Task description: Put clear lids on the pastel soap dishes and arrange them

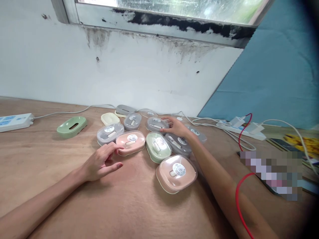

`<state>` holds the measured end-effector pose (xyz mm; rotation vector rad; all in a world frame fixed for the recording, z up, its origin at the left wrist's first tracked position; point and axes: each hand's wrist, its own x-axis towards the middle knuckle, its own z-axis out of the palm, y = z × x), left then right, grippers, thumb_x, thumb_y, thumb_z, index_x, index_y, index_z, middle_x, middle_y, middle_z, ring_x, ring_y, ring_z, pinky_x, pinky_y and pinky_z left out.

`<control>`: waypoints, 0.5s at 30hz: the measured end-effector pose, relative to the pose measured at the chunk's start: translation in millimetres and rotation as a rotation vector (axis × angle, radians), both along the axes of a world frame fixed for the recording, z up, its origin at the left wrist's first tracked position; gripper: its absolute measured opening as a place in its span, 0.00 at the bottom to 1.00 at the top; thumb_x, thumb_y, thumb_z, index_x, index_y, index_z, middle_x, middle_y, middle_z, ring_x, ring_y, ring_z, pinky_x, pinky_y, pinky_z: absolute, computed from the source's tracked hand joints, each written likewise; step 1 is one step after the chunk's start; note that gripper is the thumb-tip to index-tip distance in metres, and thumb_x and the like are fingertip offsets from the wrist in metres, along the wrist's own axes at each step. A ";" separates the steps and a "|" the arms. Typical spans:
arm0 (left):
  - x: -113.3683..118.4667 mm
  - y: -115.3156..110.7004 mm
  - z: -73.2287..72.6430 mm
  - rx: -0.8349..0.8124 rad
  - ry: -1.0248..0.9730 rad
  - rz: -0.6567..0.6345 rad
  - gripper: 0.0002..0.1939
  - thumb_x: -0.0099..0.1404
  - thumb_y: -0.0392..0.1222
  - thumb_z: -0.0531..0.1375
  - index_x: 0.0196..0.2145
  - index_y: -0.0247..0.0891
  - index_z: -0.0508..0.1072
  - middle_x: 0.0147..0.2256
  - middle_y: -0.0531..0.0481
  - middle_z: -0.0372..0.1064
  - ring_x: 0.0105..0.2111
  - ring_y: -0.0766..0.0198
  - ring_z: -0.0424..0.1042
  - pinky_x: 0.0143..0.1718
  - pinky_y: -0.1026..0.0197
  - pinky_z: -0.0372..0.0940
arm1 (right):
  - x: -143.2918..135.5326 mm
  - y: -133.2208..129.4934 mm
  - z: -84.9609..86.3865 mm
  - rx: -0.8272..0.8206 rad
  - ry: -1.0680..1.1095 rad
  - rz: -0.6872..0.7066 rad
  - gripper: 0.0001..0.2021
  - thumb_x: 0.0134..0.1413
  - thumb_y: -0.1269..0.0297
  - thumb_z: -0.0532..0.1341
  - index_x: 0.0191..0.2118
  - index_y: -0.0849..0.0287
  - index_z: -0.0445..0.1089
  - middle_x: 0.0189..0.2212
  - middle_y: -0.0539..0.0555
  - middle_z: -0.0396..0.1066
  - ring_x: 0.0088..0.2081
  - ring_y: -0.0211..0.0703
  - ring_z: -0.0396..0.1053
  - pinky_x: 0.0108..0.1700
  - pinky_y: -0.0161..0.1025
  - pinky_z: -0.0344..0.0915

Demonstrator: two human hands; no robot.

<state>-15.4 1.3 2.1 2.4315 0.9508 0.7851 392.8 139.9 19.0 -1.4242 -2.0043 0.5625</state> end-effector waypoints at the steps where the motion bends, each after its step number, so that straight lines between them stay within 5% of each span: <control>1: 0.1 0.2 -0.3 0.000 -0.002 -0.002 0.21 0.71 0.48 0.61 0.59 0.44 0.63 0.43 0.50 0.66 0.33 0.66 0.63 0.35 0.64 0.63 | -0.2 -0.2 0.7 -0.006 0.010 -0.004 0.37 0.41 0.47 0.74 0.58 0.55 0.70 0.49 0.57 0.75 0.44 0.49 0.74 0.48 0.46 0.71; 9: 0.3 0.3 -0.3 0.016 -0.002 -0.015 0.21 0.72 0.47 0.60 0.59 0.43 0.63 0.43 0.50 0.66 0.33 0.66 0.64 0.34 0.64 0.63 | -0.5 -2.9 8.4 -0.025 0.003 -0.114 0.34 0.38 0.49 0.76 0.52 0.61 0.75 0.46 0.60 0.78 0.40 0.50 0.76 0.44 0.47 0.73; 15: 1.2 -1.0 1.7 0.014 -0.018 -0.014 0.21 0.72 0.47 0.61 0.59 0.43 0.63 0.44 0.49 0.67 0.32 0.67 0.64 0.34 0.64 0.63 | -10.8 -9.9 12.5 -0.049 -0.124 -0.158 0.45 0.37 0.45 0.76 0.62 0.60 0.68 0.46 0.62 0.77 0.45 0.55 0.75 0.46 0.49 0.73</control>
